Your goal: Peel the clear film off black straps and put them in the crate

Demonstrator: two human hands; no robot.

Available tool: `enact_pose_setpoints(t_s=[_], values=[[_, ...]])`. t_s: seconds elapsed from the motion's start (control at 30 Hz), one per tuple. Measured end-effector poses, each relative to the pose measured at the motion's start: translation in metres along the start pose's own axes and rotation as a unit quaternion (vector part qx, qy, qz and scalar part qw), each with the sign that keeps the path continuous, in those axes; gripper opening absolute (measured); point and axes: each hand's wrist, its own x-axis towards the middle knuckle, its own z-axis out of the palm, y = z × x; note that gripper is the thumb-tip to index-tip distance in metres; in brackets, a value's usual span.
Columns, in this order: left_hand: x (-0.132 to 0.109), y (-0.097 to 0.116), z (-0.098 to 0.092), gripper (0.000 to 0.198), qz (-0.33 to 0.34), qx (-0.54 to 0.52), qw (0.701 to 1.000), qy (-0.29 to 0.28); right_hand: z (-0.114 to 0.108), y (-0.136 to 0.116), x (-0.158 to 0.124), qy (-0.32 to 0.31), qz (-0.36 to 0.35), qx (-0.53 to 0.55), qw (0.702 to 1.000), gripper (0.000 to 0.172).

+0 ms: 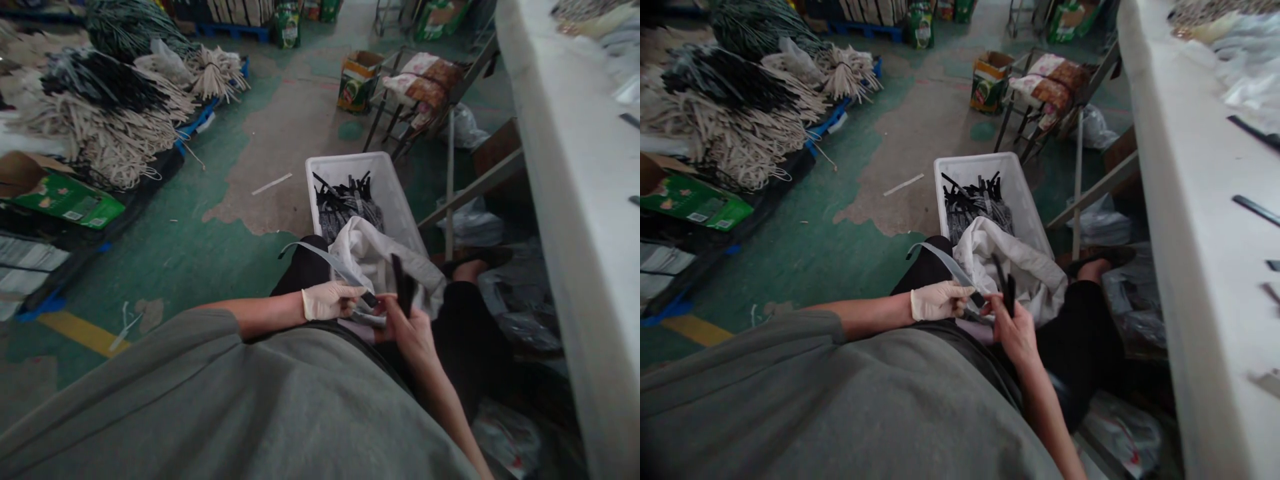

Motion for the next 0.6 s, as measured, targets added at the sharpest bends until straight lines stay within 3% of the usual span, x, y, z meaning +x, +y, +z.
enact_pose_setpoints(t_s=[0.1,0.2,0.3,0.4,0.47,0.53,0.6], values=[[-0.003,0.005,-0.002,0.018,-0.004,0.004,1.000,-0.003,-0.006,0.007,0.001,0.041,-0.115,0.002,0.993,0.036],[-0.002,0.008,-0.005,0.013,-0.031,0.014,0.999,-0.006,-0.005,0.009,0.003,-0.007,-0.233,-0.049,0.971,0.026],[0.001,0.004,-0.004,0.008,-0.060,-0.007,0.998,-0.036,0.002,0.008,0.008,-0.018,-0.269,-0.079,0.960,0.019],[0.005,-0.001,-0.006,0.005,-0.098,-0.012,0.992,-0.075,0.005,0.006,0.010,0.011,-0.244,-0.094,0.965,0.018],[0.010,-0.002,-0.012,0.017,-0.130,-0.017,0.987,-0.094,0.000,0.006,0.005,0.026,-0.193,-0.101,0.976,0.020],[0.017,0.006,-0.025,0.025,-0.113,-0.053,0.990,-0.065,-0.015,0.008,-0.007,0.024,-0.131,-0.082,0.988,0.025],[0.025,0.027,-0.042,0.030,-0.028,-0.116,0.993,0.020,-0.037,0.015,-0.025,-0.001,-0.080,-0.049,0.996,0.029]])
